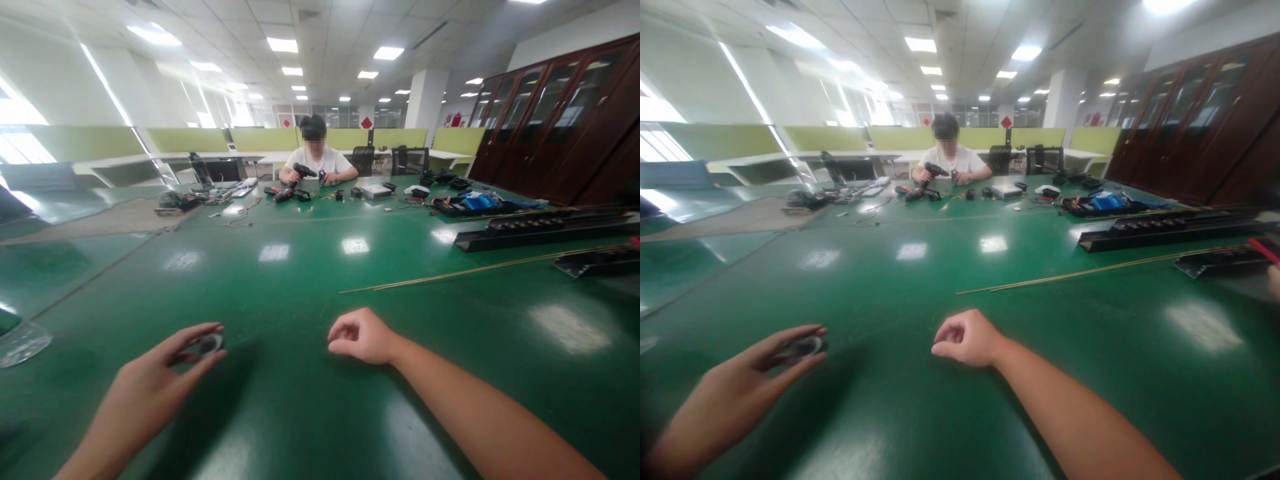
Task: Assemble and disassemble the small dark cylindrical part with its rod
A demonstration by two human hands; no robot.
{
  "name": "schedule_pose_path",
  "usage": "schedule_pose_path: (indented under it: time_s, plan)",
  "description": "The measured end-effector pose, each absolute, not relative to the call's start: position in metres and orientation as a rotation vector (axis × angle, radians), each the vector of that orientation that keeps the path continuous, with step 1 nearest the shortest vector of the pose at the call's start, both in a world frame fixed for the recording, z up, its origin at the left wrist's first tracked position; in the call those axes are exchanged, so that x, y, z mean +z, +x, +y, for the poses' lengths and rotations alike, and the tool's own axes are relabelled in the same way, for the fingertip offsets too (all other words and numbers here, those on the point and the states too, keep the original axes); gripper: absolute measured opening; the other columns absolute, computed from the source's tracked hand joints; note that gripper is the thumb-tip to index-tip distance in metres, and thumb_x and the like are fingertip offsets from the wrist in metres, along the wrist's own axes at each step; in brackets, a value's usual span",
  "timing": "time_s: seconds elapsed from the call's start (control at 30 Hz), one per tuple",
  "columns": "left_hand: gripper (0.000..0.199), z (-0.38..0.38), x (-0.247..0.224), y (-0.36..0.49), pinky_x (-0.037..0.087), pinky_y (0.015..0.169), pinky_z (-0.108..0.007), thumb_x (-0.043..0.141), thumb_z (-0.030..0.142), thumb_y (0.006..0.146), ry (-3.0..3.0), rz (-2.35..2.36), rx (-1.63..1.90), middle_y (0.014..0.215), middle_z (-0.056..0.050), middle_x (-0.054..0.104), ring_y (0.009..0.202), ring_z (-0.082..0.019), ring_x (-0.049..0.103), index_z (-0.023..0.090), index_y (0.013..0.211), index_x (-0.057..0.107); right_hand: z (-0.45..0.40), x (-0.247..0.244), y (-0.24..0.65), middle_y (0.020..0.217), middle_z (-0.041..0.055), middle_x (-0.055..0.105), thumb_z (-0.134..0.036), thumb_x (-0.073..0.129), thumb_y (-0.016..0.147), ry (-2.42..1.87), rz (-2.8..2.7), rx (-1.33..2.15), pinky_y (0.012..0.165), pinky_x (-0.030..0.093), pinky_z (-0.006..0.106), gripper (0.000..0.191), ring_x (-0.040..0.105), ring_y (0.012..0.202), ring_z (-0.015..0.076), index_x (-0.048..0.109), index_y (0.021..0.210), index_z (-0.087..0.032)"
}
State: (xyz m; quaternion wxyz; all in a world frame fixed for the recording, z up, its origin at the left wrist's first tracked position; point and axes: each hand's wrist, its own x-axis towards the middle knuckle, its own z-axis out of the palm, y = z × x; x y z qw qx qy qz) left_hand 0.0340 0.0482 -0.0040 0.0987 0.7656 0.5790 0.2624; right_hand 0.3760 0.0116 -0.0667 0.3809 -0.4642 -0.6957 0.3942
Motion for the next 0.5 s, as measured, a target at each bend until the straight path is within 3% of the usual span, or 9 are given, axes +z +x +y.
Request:
schedule_pose_path:
  time_s: [0.13, 0.27, 0.5]
  plan:
    - [0.042, 0.073, -0.013, 0.109, 0.057, 0.085, -0.037, 0.066, 0.049, 0.077, 2.351, 1.350, 0.715, 0.101, -0.003, 0.073, 0.086, -0.024, 0.069, 0.027, 0.112, 0.069, 0.011, -0.068, 0.376, 0.065, 0.0009, 0.063, -0.037, 0.075, 0.075, -1.215, -1.739, 0.970, 0.055, 0.041, 0.022, 0.025, 0.052, 0.056, 0.0109, 0.073, 0.084, -0.014]
    - [0.035, 0.081, -0.026, 0.168, 0.055, 0.088, -0.036, 0.067, 0.036, 0.077, 2.400, 1.146, 0.748, 0.104, -0.004, 0.072, 0.092, -0.023, 0.067, 0.025, 0.111, 0.070, 0.012, -0.068, 0.379, 0.061, -0.0004, 0.061, -0.032, 0.070, 0.077, -1.383, -1.695, 0.708, 0.052, 0.037, 0.021, 0.019, 0.050, 0.054, 0.0103, 0.064, 0.069, -0.016]
    - [0.028, 0.086, -0.053, 0.168, 0.050, 0.098, -0.038, 0.065, 0.029, 0.082, 2.412, 1.040, 0.787, 0.110, -0.004, 0.070, 0.104, -0.023, 0.063, 0.026, 0.110, 0.069, 0.014, -0.070, 0.381, 0.059, -0.0014, 0.060, -0.033, 0.069, 0.077, -1.500, -1.763, 0.583, 0.051, 0.033, 0.022, 0.022, 0.050, 0.053, 0.0107, 0.058, 0.064, -0.018]
